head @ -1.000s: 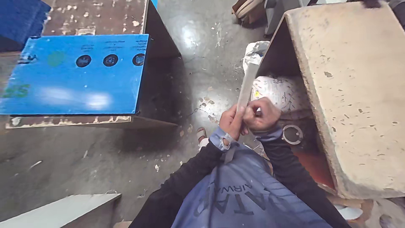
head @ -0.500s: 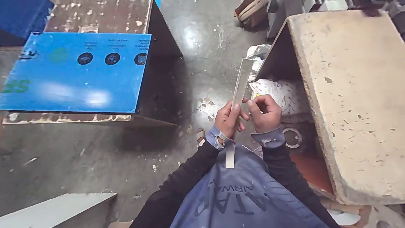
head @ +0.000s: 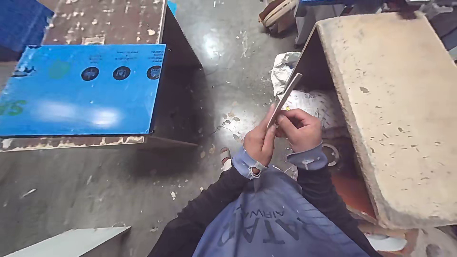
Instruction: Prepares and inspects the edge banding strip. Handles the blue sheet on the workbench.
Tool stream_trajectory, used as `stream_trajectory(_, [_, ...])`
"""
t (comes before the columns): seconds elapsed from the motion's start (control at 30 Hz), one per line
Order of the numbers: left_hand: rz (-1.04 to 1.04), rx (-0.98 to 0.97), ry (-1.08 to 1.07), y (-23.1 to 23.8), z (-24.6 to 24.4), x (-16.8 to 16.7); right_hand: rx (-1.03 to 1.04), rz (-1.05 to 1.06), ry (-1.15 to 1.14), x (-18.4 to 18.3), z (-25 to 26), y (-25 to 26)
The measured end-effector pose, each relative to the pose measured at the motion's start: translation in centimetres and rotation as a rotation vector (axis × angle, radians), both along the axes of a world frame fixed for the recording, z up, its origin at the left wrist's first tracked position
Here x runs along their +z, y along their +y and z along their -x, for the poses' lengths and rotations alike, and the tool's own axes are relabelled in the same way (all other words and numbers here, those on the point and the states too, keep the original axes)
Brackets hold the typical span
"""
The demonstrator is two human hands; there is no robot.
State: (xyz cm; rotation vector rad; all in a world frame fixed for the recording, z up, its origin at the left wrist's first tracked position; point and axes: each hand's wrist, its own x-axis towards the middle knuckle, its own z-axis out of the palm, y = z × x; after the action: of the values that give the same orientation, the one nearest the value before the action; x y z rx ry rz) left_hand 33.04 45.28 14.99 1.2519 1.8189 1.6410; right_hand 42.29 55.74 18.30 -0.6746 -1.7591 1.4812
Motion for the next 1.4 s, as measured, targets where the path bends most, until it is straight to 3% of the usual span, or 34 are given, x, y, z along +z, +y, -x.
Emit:
stream_trajectory(0.17, [0.034, 0.068, 0.292, 0.0, -0.3, 0.5, 0.048, 0.054, -0.064, 0.7, -0.6, 1.0])
stream_trajectory(0.27, [0.049, 0.037, 0.334, 0.2, -0.5, 0.4, 0.057, 0.088, -0.036, 0.3, -0.7, 1.5])
stream_trajectory(0.5, [-0.020, -0.084, 0.127, 0.7, -0.7, -1.1, -0.033, 0.232, 0.090, -0.5, -0.2, 0.8])
stream_trajectory(0.93, [-0.143, -0.382, -0.581, 1.7, 0.3, -1.6, -0.117, 0.073, 0.193, -3.2, 0.9, 0.2])
stream_trajectory(1.13, [-0.154, -0.429, -0.724, 1.6, 0.5, -1.9, -0.139, 0.035, 0.228, -3.8, 1.2, 0.0])
stream_trajectory(1.4, [-0.143, -0.424, -0.800, 1.4, 0.4, -2.4, -0.217, -0.192, 0.241, -5.0, 1.3, 0.1])
